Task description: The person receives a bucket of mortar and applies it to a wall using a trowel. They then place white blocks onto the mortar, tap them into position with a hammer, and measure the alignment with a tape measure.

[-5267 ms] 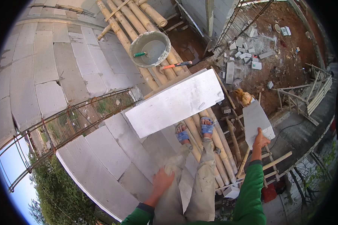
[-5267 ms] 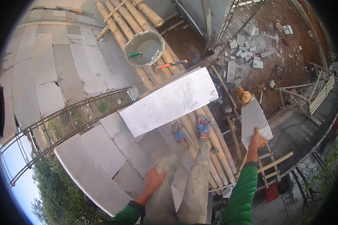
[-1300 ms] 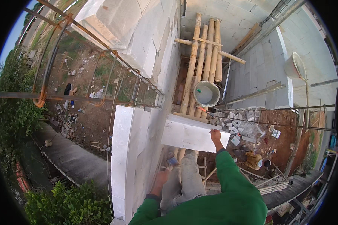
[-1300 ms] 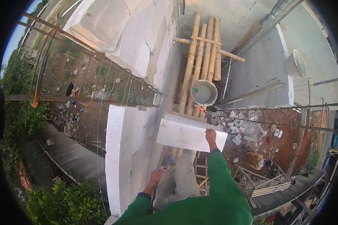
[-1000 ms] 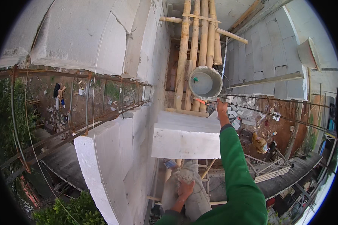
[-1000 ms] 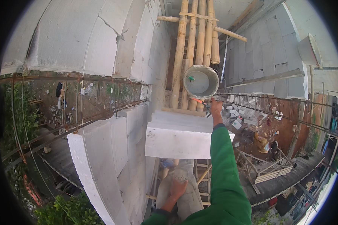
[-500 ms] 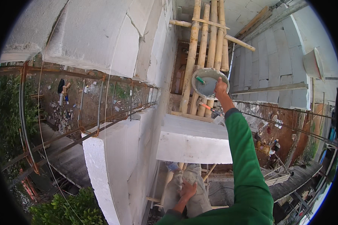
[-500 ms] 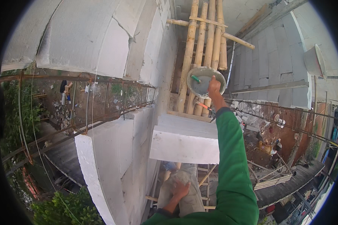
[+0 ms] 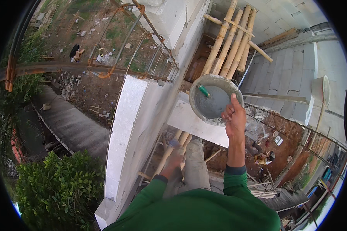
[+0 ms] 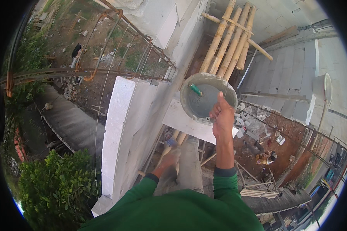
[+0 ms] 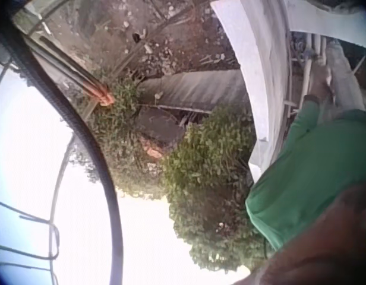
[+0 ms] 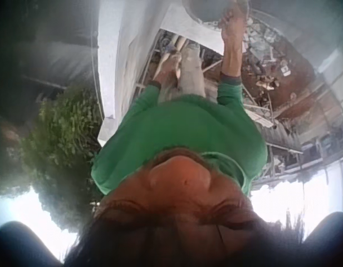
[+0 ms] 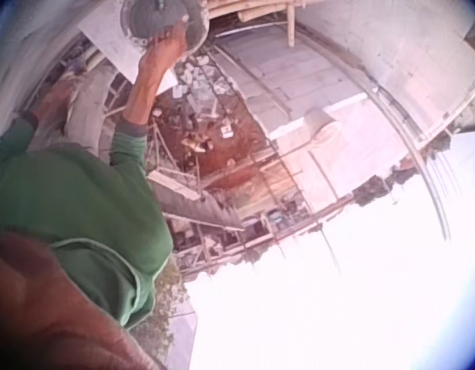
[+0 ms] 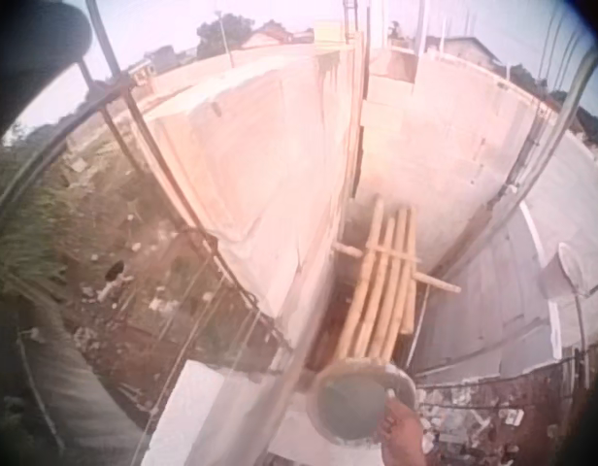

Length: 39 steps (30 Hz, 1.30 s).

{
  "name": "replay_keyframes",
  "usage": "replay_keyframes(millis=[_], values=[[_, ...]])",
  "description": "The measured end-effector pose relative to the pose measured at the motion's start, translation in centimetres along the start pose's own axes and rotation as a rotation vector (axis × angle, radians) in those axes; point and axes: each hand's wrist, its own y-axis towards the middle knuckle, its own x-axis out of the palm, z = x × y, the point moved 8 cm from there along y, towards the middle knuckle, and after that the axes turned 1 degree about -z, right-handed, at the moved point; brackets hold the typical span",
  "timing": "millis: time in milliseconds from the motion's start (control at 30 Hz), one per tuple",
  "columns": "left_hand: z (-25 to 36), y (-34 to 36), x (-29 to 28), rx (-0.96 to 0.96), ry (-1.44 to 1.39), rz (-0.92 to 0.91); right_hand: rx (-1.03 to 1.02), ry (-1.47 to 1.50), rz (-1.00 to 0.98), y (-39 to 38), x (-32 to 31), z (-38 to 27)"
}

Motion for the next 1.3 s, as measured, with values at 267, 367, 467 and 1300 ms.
replay_keyframes(millis=[267, 367, 467, 1300], values=[[-4.2, -12.9, -13.2, -0.737, -0.461, 0.067, 0.188, 0.187, -0.063, -8.9, -4.2, 16.3], [-9.0, -17.5, -11.1, -0.685, -0.424, 0.014, 0.200, 0.184, -0.073, -12.3, -5.2, 21.8], [-11.5, -21.4, -8.3, -0.518, -0.199, -0.066, 0.097, 0.147, 0.030, -11.3, -10.1, 22.6], [-0.2, -27.6, -9.3, -1.013, -0.755, 0.373, -0.731, -1.472, -0.152, 9.0, 3.7, 30.2]])
